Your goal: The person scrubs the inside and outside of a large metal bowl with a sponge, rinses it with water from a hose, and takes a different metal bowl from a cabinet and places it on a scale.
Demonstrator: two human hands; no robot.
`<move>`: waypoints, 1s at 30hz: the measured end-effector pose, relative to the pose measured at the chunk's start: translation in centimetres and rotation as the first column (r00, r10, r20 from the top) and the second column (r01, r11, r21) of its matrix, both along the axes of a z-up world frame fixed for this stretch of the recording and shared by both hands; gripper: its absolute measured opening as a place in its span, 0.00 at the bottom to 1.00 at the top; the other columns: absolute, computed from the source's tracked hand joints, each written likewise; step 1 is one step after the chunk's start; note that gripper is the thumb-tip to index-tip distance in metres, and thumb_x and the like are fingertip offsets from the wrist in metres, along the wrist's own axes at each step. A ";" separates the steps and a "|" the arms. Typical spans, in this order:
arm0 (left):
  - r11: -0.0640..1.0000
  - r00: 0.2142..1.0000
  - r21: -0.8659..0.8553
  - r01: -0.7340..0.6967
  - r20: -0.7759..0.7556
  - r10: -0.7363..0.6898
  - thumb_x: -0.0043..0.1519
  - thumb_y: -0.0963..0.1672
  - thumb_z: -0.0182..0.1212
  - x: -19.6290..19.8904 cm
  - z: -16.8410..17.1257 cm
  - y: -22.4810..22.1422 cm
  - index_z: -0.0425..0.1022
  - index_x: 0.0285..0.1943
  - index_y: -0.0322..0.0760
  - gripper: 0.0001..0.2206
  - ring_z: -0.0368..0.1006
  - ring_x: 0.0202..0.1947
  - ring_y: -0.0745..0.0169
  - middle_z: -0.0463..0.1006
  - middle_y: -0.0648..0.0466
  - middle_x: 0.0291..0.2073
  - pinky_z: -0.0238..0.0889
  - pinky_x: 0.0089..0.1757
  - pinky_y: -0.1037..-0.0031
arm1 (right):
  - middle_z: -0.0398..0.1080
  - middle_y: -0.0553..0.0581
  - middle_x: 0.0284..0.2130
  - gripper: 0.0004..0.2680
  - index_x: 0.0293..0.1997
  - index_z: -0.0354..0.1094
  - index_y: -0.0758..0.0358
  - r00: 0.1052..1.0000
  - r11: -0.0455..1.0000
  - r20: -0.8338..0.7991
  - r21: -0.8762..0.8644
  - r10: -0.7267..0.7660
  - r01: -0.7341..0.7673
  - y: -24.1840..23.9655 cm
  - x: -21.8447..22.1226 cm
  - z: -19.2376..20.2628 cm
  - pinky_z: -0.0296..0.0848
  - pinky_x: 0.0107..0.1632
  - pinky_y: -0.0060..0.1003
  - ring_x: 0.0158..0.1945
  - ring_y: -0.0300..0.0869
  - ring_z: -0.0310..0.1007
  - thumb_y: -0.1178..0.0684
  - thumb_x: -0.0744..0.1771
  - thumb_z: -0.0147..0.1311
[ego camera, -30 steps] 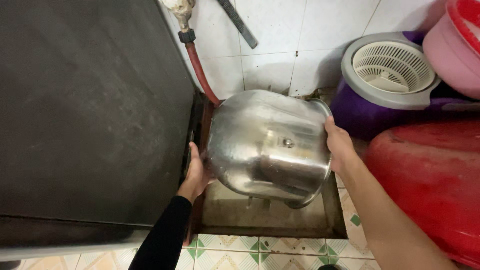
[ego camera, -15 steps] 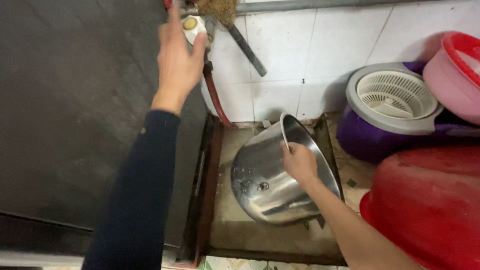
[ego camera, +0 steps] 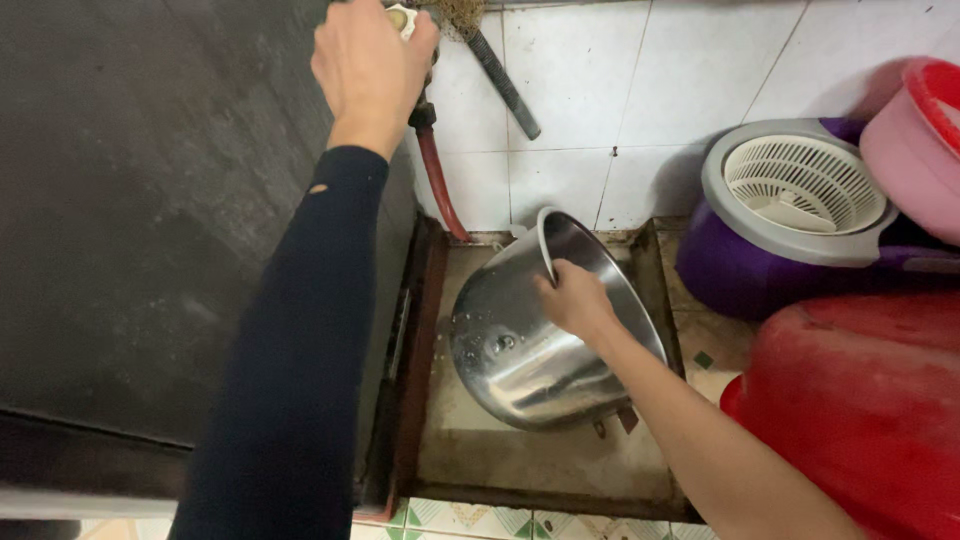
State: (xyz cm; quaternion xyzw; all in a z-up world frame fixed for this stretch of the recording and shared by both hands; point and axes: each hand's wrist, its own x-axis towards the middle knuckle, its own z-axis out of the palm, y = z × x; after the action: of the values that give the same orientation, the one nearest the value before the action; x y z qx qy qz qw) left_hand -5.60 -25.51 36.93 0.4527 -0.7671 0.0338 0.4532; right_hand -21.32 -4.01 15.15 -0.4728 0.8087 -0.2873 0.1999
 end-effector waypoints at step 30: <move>0.837 0.971 0.493 0.237 -0.088 -0.223 0.57 0.46 0.63 -1.1 -32.5 0.7 0.74 0.58 0.30 0.21 0.74 0.48 0.30 0.77 0.35 0.46 0.66 0.46 0.50 | 0.74 0.70 0.28 0.08 0.46 0.58 0.61 0.987 0.988 0.050 -0.017 0.155 -0.155 1.0 0.2 0.2 0.69 0.39 0.59 0.37 0.68 0.73 0.48 0.70 0.46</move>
State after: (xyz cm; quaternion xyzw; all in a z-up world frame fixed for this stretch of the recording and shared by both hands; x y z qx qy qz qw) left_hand -6.73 -24.80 4.43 0.4596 -0.7921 -0.2270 0.3314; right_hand -21.17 -3.06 15.33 -0.5280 0.7621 -0.2883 0.2393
